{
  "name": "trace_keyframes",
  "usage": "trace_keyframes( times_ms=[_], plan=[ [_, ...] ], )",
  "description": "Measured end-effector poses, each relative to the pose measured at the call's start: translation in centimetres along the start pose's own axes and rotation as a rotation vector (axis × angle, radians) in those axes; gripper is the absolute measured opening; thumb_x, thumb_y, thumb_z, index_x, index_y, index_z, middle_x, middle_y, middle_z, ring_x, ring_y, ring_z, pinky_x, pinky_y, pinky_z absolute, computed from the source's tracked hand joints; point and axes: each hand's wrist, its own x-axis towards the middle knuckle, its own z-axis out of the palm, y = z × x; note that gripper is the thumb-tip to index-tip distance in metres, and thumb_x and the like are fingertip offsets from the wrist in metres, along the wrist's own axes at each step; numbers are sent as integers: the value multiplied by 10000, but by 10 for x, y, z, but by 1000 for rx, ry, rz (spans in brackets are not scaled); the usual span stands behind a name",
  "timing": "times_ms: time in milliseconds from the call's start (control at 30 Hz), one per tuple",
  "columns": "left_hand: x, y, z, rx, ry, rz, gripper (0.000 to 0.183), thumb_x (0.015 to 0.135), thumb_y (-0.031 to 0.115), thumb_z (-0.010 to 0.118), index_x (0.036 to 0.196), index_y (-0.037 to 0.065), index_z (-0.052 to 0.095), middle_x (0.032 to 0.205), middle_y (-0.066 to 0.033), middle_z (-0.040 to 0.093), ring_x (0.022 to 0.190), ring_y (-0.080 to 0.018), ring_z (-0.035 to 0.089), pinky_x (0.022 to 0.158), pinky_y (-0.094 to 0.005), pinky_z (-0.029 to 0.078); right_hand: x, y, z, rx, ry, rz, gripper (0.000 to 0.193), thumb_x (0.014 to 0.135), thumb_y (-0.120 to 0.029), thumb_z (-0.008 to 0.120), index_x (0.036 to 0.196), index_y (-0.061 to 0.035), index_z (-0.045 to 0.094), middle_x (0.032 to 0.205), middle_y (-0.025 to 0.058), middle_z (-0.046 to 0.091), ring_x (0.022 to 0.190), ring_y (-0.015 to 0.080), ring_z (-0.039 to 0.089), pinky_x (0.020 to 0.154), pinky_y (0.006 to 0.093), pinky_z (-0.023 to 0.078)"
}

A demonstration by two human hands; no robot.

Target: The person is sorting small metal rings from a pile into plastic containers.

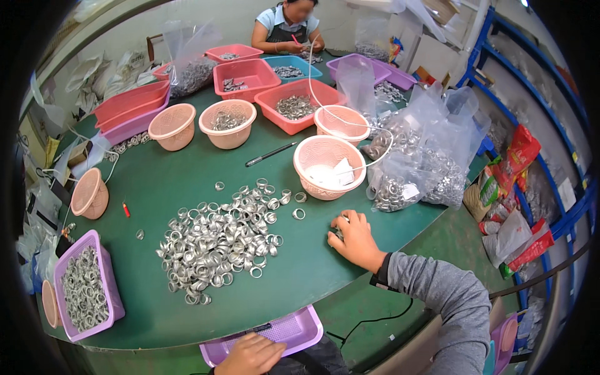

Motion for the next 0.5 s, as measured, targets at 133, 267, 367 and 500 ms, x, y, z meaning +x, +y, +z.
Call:
trace_keyframes(
  times_ms=[133, 267, 367, 500],
  plan=[
    [11, -13, -35, 123, 77, 13, 129, 657, 54, 623, 785, 48, 605, 658, -34, 536, 549, -178, 520, 495, -272, 393, -15, -26, 0, -24, -35, -125, 226, 726, -194, 560, 898, -50, 528, 1006, 149, 439, 925, 325, 408, 774, 419, 352],
    [15, -32, -72, 248, 76, -69, 205, 694, 96, 599, 886, 33, 562, 968, -100, 523, 675, -200, 550, 610, -266, 403, -29, -54, 0, -20, -128, -266, 247, 717, -218, 574, 903, -61, 528, 1016, 146, 439, 924, 325, 410, 765, 419, 355],
    [47, -35, -100, 511, -39, 19, 223, 680, 130, 612, 889, 64, 568, 905, -74, 546, 828, -216, 519, 677, -334, 389, -36, -71, 7, -41, -214, -387, 269, 720, -257, 573, 920, -82, 528, 1024, 134, 438, 916, 311, 418, 739, 419, 366],
    [89, -61, -76, 614, -271, 179, 357, 731, 236, 578, 1063, 129, 502, 1173, -104, 426, 1101, -262, 386, 875, -424, 322, -39, -84, 11, -12, -242, -467, 272, 715, -258, 576, 923, -89, 529, 1023, 126, 441, 914, 300, 424, 733, 410, 371]
  ],
)
